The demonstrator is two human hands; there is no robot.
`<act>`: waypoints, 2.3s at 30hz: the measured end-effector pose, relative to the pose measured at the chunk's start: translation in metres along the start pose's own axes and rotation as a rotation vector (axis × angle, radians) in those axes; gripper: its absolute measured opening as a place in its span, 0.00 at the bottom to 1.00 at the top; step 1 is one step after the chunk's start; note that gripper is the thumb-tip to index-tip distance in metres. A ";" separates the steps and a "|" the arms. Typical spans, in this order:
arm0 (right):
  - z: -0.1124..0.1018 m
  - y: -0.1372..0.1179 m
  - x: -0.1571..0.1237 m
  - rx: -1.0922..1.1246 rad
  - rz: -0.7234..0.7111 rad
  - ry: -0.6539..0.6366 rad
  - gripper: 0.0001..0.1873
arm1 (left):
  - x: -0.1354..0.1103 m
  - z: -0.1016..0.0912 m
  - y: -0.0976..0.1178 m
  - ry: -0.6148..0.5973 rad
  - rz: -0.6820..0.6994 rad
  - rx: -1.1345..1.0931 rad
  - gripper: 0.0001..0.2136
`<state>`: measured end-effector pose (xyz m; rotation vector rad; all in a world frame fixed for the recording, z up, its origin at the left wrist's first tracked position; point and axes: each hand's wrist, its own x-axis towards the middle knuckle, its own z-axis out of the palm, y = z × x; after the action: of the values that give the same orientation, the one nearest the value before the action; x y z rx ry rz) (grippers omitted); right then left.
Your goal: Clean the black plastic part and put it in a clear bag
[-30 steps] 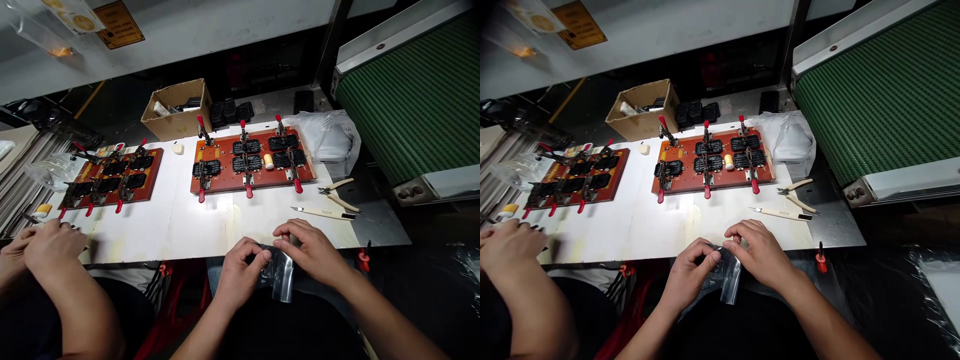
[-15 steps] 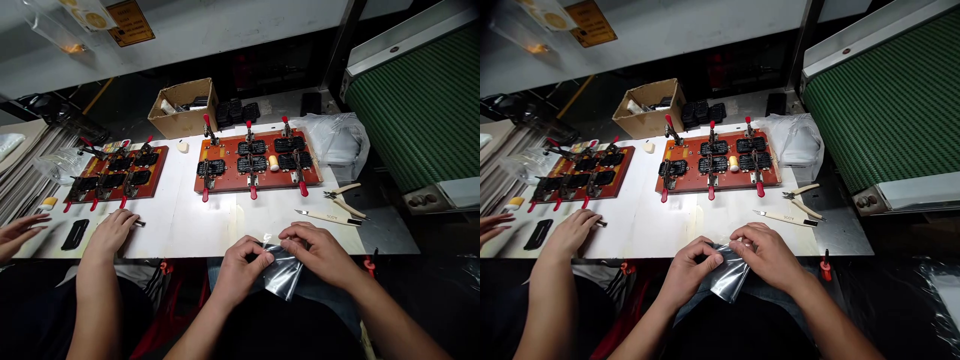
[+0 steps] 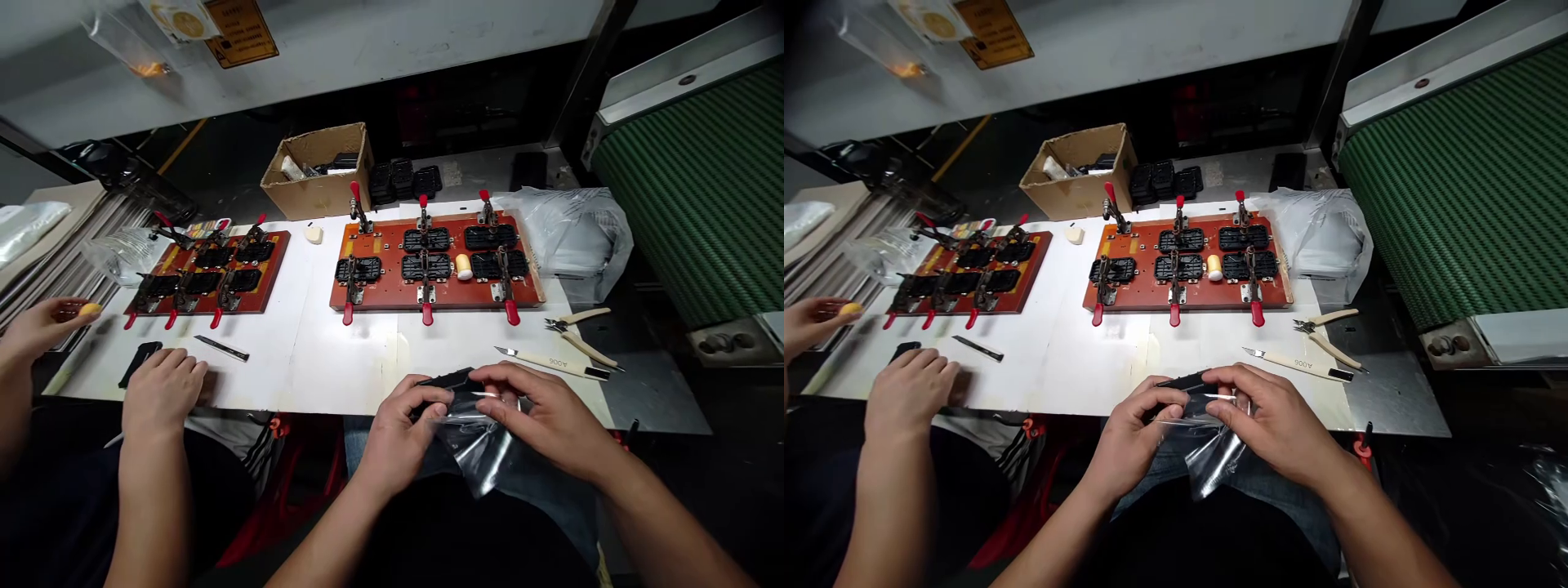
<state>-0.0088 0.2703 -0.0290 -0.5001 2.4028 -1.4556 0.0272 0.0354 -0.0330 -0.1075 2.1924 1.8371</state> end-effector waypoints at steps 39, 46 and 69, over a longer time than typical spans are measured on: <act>0.050 -0.021 -0.005 0.095 0.118 0.353 0.06 | 0.004 -0.008 0.004 0.264 0.022 0.116 0.06; 0.057 -0.023 -0.006 0.052 -0.071 0.356 0.09 | 0.001 0.001 0.012 0.200 0.071 0.158 0.06; 0.068 0.000 -0.020 0.098 -0.111 0.271 0.07 | 0.000 0.006 0.005 0.081 0.009 0.233 0.08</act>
<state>0.0370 0.2253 -0.0580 -0.4452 2.5243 -1.7820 0.0270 0.0425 -0.0293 -0.1263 2.4473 1.5928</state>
